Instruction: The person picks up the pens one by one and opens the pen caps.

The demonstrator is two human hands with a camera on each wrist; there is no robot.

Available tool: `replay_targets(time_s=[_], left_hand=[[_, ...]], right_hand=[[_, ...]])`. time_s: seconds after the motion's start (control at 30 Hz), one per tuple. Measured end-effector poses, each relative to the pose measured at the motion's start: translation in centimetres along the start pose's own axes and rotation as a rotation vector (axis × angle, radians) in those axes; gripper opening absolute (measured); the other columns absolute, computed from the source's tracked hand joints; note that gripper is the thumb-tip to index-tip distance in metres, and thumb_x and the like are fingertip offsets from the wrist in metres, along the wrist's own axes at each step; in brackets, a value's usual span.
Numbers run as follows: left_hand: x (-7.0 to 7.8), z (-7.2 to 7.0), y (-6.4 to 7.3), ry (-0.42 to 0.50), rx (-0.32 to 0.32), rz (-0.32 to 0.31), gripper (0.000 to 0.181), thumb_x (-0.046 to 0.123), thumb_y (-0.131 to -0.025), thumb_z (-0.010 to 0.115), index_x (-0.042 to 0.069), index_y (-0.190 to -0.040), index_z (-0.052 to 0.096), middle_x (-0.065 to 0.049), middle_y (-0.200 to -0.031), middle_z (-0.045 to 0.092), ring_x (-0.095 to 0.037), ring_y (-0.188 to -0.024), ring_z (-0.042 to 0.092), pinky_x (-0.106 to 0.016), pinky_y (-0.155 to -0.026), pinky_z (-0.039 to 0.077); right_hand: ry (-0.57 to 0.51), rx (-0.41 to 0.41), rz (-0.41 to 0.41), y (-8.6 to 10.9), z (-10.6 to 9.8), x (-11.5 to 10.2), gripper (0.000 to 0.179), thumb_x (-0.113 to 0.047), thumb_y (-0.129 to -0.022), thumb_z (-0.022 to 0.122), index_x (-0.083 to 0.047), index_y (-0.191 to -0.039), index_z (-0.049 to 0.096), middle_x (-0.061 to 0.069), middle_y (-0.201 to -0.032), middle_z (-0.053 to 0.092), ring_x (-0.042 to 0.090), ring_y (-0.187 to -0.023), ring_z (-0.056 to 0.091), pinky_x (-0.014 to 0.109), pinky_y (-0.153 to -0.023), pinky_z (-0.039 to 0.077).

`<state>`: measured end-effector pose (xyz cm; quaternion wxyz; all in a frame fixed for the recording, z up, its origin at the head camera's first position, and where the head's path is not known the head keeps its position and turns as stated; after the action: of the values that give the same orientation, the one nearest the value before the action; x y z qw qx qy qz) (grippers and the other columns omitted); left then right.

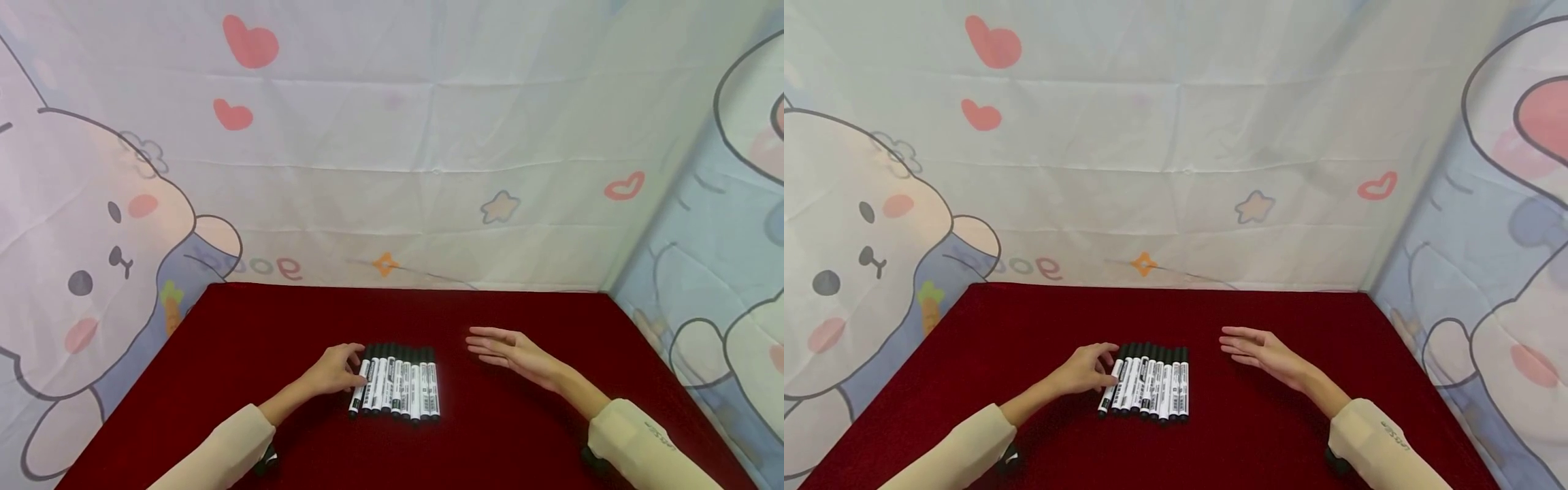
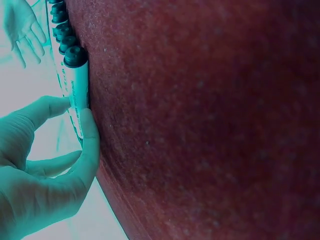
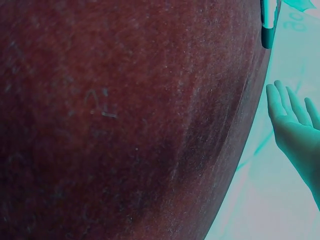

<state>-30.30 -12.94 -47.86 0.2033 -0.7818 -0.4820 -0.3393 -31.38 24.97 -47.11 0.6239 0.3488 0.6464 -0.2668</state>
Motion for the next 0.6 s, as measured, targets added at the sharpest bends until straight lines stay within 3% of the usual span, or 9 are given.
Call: replay_targets(time_s=[0.23, 0.6], left_hand=[[-0.03, 0.21, 0.15, 0.034, 0.036, -0.052, 0.061, -0.001, -0.081, 0.081, -0.016, -0.133, 0.053, -0.023, -0.102, 0.065, -0.017, -0.061, 0.067, -0.027, -0.052, 0.058], [0.78, 0.61, 0.5, -0.044, 0.136, -0.16, 0.046, 0.005, -0.081, 0.083, -0.008, -0.121, 0.065, -0.011, -0.083, 0.07, -0.013, -0.055, 0.065, -0.027, -0.046, 0.055]], right_hand=[[0.019, -0.013, -0.005, -0.08, 0.15, 0.18, 0.06, -0.024, -0.111, 0.043, 0.005, -0.159, 0.021, 0.031, -0.162, 0.027, 0.041, -0.151, 0.033, 0.036, -0.117, 0.04], [0.002, 0.0, 0.015, -0.24, 0.53, 0.06, 0.059, -0.022, -0.111, 0.044, 0.002, -0.16, 0.024, 0.027, -0.163, 0.031, 0.037, -0.15, 0.036, 0.033, -0.115, 0.042]])
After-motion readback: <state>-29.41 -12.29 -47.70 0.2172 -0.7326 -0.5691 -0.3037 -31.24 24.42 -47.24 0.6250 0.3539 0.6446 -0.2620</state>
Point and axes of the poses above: each hand's wrist, its own y-axis away from the middle knuckle, its own z-axis out of the palm, x = y × z, the point moved 3 cm from there along -y, towards the middle knuckle
